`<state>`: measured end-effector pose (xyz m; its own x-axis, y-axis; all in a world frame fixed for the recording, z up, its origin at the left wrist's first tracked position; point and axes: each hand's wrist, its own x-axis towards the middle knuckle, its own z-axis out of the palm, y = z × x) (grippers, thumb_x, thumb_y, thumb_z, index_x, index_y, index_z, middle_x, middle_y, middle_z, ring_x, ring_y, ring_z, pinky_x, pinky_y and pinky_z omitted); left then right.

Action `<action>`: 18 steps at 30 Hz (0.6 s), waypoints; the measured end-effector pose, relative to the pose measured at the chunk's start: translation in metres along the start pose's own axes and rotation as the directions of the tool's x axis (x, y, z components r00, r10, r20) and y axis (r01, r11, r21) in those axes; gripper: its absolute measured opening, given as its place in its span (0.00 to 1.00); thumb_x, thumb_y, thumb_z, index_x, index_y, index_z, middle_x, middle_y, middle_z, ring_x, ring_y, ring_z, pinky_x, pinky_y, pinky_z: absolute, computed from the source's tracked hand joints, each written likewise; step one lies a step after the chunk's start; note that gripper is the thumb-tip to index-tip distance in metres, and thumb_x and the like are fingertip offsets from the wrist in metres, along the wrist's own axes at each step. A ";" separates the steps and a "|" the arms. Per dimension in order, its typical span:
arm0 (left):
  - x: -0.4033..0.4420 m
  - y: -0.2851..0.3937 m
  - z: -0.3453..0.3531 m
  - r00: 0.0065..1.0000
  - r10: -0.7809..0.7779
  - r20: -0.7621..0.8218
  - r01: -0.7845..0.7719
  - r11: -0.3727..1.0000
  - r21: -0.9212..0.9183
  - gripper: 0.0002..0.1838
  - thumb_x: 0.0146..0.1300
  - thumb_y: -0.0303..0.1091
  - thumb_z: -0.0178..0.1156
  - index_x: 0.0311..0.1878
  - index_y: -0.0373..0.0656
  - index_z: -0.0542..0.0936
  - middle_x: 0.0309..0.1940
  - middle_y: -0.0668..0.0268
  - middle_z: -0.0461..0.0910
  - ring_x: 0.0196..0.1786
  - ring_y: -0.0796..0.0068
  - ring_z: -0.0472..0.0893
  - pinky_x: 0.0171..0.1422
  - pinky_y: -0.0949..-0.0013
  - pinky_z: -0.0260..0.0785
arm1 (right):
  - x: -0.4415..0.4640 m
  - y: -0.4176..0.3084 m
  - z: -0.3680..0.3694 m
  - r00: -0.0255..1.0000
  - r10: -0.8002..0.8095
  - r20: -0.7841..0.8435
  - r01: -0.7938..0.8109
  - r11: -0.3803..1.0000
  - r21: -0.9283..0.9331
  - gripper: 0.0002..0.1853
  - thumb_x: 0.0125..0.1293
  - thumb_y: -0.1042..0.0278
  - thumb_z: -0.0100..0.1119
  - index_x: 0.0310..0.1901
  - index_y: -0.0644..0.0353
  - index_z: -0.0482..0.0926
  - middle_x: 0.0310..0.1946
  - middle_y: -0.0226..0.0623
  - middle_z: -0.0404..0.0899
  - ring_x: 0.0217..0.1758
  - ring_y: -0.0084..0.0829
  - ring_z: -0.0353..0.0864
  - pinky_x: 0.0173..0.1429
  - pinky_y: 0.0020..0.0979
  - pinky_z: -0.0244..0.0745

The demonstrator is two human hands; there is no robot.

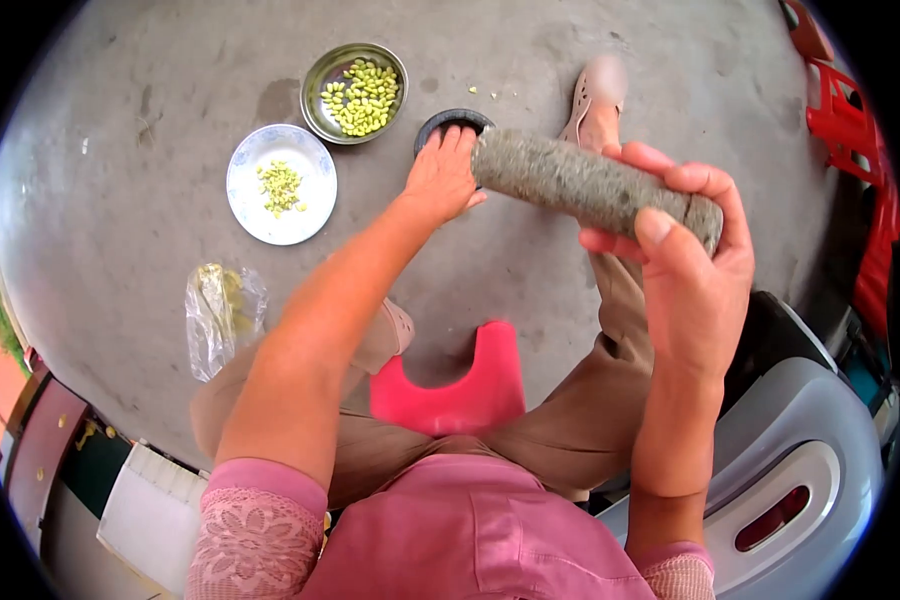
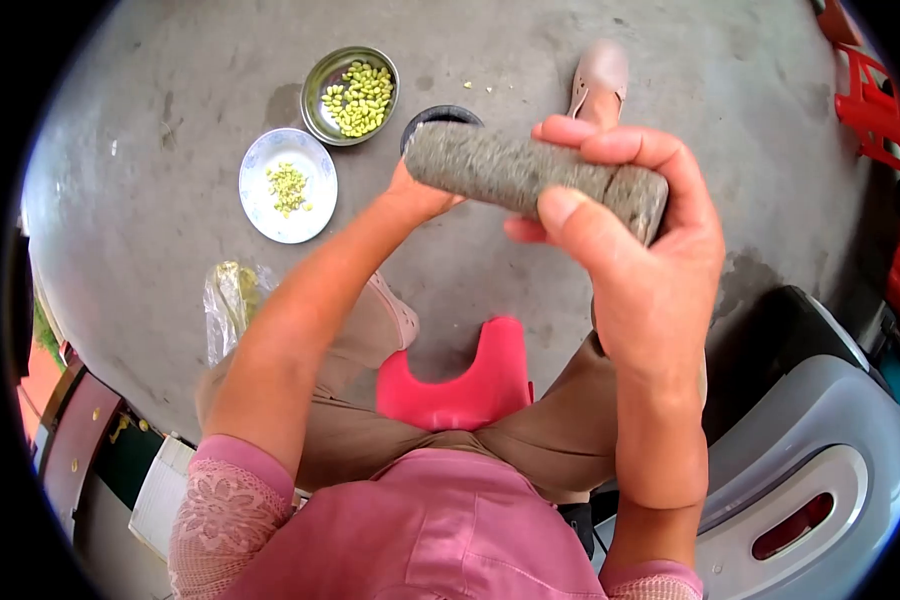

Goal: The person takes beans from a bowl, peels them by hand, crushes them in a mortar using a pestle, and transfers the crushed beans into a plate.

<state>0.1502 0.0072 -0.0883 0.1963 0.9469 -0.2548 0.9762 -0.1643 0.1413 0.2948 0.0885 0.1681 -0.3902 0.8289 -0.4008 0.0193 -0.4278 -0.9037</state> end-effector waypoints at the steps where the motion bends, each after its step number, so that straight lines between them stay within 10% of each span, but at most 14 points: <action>1: 0.003 0.000 0.002 1.000 -0.027 0.005 0.027 0.996 -0.090 0.32 0.50 0.57 0.55 0.51 0.41 0.69 0.50 0.58 0.63 0.55 0.64 0.61 0.57 0.62 0.55 | -0.001 -0.001 -0.001 1.000 0.004 -0.011 -0.004 1.000 0.006 0.13 0.52 0.78 0.53 0.41 0.63 0.67 0.47 0.51 0.70 0.53 0.47 0.70 0.39 0.41 0.79; 7: 0.008 -0.003 -0.031 0.979 0.039 0.200 -0.021 0.996 -0.091 0.25 0.52 0.53 0.54 0.43 0.41 0.72 0.39 0.61 0.69 0.44 0.65 0.69 0.45 0.65 0.63 | -0.001 -0.008 -0.011 0.996 -0.090 0.002 0.090 0.992 0.083 0.14 0.53 0.77 0.53 0.42 0.63 0.67 0.48 0.52 0.70 0.55 0.50 0.68 0.39 0.42 0.80; 11: 0.005 -0.009 0.021 0.988 0.100 -0.116 -0.120 0.976 -0.180 0.24 0.54 0.56 0.52 0.32 0.41 0.73 0.31 0.60 0.75 0.36 0.63 0.76 0.40 0.65 0.68 | 0.002 -0.010 -0.018 0.991 -0.135 0.003 0.134 0.985 0.105 0.14 0.53 0.78 0.52 0.43 0.64 0.67 0.48 0.52 0.69 0.56 0.50 0.67 0.40 0.42 0.80; 18: 0.007 -0.012 -0.026 0.988 0.138 0.066 -0.114 0.953 -0.282 0.24 0.53 0.58 0.51 0.26 0.43 0.75 0.25 0.61 0.77 0.30 0.62 0.77 0.34 0.63 0.69 | 0.010 -0.012 -0.018 0.995 -0.054 -0.089 0.061 0.995 0.083 0.13 0.54 0.82 0.48 0.43 0.65 0.68 0.48 0.52 0.70 0.54 0.47 0.69 0.40 0.40 0.80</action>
<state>0.1371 0.0230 -0.0666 0.3349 0.8947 -0.2956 0.8815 -0.1866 0.4337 0.3071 0.1086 0.1727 -0.3070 0.8796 -0.3635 -0.0810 -0.4047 -0.9108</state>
